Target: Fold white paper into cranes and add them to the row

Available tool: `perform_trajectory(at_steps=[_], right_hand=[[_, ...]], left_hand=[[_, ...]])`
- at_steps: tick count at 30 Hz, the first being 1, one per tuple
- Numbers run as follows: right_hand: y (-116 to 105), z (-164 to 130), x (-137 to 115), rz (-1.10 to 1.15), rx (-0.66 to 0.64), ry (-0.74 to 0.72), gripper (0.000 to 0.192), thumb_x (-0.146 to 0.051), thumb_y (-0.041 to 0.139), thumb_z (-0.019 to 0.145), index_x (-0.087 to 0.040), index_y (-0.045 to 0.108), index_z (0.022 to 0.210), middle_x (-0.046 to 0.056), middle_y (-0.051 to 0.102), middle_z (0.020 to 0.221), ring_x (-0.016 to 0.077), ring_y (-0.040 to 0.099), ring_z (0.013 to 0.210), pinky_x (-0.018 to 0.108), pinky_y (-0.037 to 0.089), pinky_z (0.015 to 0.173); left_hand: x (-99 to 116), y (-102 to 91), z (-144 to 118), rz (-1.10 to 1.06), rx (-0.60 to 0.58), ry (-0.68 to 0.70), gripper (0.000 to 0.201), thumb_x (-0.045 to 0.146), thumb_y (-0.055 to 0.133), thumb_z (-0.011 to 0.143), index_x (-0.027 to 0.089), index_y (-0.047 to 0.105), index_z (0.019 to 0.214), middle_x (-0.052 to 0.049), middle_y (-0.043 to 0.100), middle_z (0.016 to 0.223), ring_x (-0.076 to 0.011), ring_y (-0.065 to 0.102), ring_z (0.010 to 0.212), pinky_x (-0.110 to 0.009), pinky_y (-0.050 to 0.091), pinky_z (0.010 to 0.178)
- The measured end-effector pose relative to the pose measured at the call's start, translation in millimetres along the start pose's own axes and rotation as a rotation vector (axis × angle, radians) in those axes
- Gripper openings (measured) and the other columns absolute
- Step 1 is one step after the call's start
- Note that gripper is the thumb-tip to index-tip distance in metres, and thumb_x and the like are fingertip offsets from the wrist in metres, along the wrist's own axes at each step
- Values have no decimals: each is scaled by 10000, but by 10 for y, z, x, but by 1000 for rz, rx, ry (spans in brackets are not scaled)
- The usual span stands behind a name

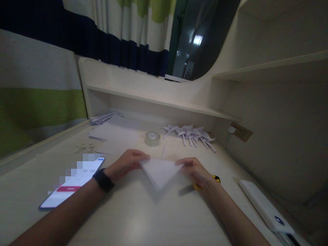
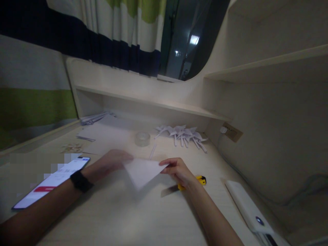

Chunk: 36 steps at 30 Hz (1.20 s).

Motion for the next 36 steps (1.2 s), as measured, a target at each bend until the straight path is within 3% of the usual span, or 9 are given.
perform_trajectory(at_steps=[4, 11, 16, 20, 29, 32, 36], right_hand=[[-31, -8, -7, -45, -95, -29, 281, -184, 664, 620, -123, 702, 892, 56, 675, 780, 160, 611, 706, 270, 494, 632], [90, 47, 26, -306, -44, -81, 383, -404, 709, 695, -128, 681, 958, 36, 642, 770, 132, 555, 654, 249, 457, 568], [153, 31, 15, -520, -114, -50, 318, -409, 718, 689, -92, 696, 702, 6, 591, 577, 89, 474, 524, 221, 353, 498], [164, -8, 4, -492, -100, -8, 318, -397, 748, 645, -89, 675, 615, -8, 557, 513, 66, 436, 467, 208, 316, 450], [54, -38, -40, -350, -68, 126, 341, -394, 740, 648, -63, 661, 618, 28, 592, 520, 81, 534, 423, 170, 413, 379], [9, -30, -41, -335, -61, 142, 327, -373, 738, 665, -66, 644, 604, 28, 594, 517, 74, 536, 403, 149, 414, 353], [67, -10, 22, -275, -98, 186, 337, -395, 705, 717, -68, 642, 665, 39, 616, 551, 102, 592, 436, 157, 465, 369]], left_hand=[[-58, -28, 36, 169, 20, -36, 319, 342, 745, 637, 129, 696, 869, -74, 687, 862, -191, 604, 740, -296, 467, 642], [-86, -41, 39, 188, -28, -27, 330, 363, 725, 655, 138, 698, 895, -76, 686, 873, -199, 610, 764, -305, 476, 661], [-43, 20, 6, 168, -101, -37, 296, 342, 726, 661, 147, 697, 882, -67, 679, 875, -198, 618, 780, -291, 489, 650], [3, 2, -14, 172, -128, -99, 291, 352, 740, 654, 137, 700, 845, -75, 677, 863, -213, 626, 804, -292, 511, 646], [51, -168, -25, 276, -223, -224, 371, 472, 698, 687, 112, 687, 777, -100, 701, 731, -203, 652, 666, -310, 524, 629], [122, -218, -14, 404, -127, -164, 405, 516, 653, 709, 123, 685, 802, -109, 710, 775, -236, 664, 717, -337, 518, 646], [238, -31, -70, 726, 177, 196, 443, 560, 580, 756, 176, 684, 950, -109, 693, 1026, -282, 626, 941, -400, 469, 827]])
Point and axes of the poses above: each hand's wrist, its own z-axis towards the middle knuckle, its own y-axis out of the palm, x = y × z, the point moved 1 cm from there along z, towards the middle knuckle
